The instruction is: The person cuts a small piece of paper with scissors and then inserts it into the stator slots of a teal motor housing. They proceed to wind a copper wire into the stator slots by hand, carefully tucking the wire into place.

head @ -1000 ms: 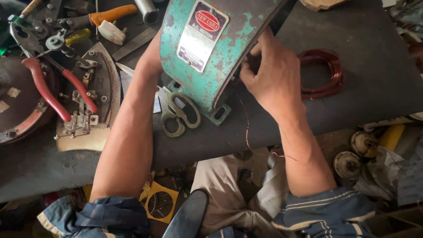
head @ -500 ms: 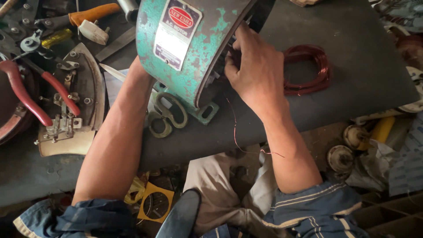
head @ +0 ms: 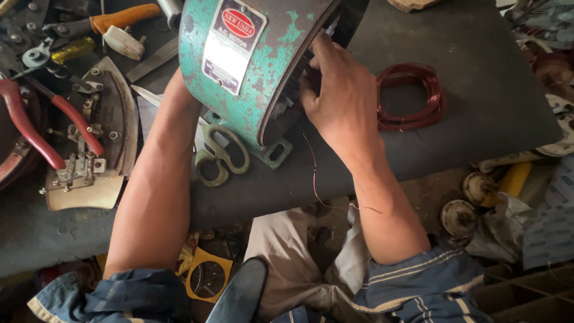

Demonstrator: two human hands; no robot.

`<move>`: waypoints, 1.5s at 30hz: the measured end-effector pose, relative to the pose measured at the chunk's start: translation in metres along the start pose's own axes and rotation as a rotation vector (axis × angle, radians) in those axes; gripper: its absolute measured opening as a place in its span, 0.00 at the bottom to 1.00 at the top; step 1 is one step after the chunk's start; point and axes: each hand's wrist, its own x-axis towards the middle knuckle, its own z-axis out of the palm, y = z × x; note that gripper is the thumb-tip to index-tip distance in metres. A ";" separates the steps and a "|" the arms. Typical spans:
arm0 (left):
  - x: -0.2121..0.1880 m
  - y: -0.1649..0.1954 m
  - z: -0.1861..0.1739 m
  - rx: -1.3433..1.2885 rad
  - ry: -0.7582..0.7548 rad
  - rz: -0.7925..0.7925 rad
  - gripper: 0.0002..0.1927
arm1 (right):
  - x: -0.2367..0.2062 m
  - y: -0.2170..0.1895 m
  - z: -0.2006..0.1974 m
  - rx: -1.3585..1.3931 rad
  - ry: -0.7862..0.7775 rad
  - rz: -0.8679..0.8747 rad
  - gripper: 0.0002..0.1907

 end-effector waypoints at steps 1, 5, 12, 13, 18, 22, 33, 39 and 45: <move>0.000 0.003 0.002 0.014 -0.013 0.004 0.19 | -0.001 0.000 0.000 0.003 0.006 -0.009 0.27; 0.000 0.017 0.016 0.094 -0.069 0.050 0.19 | -0.005 0.000 -0.006 0.106 -0.019 0.015 0.21; -0.004 0.036 0.034 0.172 -0.104 0.120 0.24 | -0.016 0.015 -0.023 0.262 -0.117 0.003 0.22; -0.004 0.034 0.035 0.166 -0.121 0.141 0.25 | -0.019 0.017 -0.023 0.239 -0.092 -0.082 0.25; 0.000 0.028 0.030 0.333 -0.099 0.234 0.26 | -0.030 0.025 -0.021 0.108 -0.113 -0.179 0.31; 0.000 0.026 0.029 0.226 -0.040 0.176 0.28 | -0.037 0.028 -0.017 0.038 -0.129 -0.202 0.30; 0.003 0.032 0.040 0.282 -0.019 0.204 0.29 | -0.027 0.045 -0.013 0.525 -0.185 0.021 0.35; 0.004 0.031 0.041 0.304 -0.040 0.254 0.28 | -0.027 0.057 -0.007 0.368 -0.189 -0.097 0.37; 0.005 0.035 0.046 0.335 -0.005 0.199 0.25 | -0.024 0.051 -0.009 0.153 -0.135 -0.198 0.37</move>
